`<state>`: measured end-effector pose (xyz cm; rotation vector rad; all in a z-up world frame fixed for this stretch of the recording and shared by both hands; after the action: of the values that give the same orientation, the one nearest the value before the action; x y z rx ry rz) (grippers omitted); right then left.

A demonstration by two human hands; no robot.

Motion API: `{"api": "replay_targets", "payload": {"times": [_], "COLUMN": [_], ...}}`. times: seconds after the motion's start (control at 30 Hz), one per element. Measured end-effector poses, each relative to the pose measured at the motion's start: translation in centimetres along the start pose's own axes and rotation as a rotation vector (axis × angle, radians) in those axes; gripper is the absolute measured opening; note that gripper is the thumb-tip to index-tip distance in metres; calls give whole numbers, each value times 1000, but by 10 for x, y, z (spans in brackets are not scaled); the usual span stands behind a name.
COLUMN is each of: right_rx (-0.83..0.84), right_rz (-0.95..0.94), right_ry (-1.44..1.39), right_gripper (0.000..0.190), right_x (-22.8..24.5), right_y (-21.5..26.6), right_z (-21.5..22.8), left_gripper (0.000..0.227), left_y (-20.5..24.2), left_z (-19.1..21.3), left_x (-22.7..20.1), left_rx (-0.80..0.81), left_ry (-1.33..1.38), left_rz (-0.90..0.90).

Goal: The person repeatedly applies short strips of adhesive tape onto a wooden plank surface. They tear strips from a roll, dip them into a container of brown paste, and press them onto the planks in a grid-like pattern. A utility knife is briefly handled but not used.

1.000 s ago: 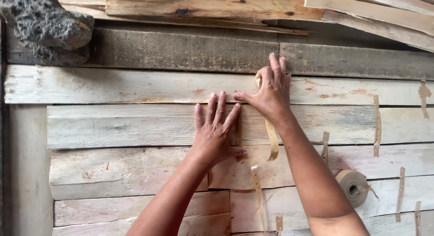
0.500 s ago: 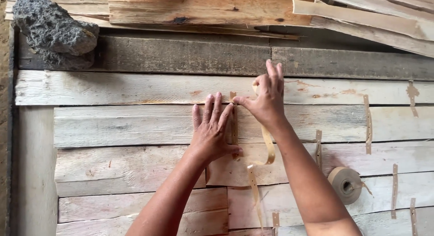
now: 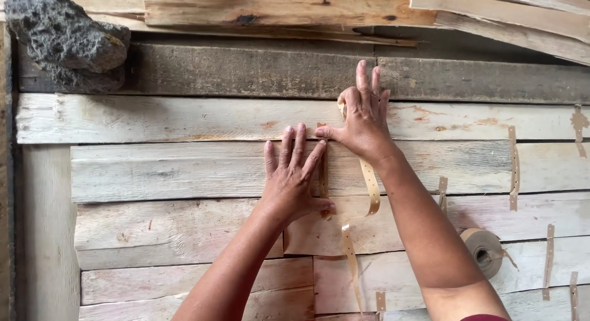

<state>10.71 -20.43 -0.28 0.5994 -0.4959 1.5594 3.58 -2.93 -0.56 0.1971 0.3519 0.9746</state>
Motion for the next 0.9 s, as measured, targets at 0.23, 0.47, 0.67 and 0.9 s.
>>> {"api": "replay_targets", "payload": {"times": [0.23, 0.47, 0.67, 0.9], "right_rx": [7, 5, -43, -82], "right_rz": [-142, -128, -80, -20], "right_ry": [-26, -34, -70, 22], "right_gripper": [65, 84, 82, 75], "right_x": [-8, -13, -5, -10], "right_y": [-13, -10, 3, 31], "right_z": [4, 3, 12, 1], "left_gripper": [134, 133, 134, 144], "left_y": [2, 2, 2, 4], "left_z": [3, 6, 7, 1], "left_x": [0, 0, -2, -1], "left_rx": [24, 38, 19, -24], "left_ry": [0, 24, 24, 60], "left_rz": [11, 4, 8, 17]}}
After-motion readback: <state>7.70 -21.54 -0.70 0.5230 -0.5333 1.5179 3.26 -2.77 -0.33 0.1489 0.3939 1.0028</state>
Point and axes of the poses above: each hand's wrist, its own y-axis away from the middle knuckle, its own z-axis out of the back of the hand, x = y × z, the point moved 4 cm from there along -y, towards the middle knuckle, and after that the axes turned 15 degrees about -y, right-handed, at the moved point
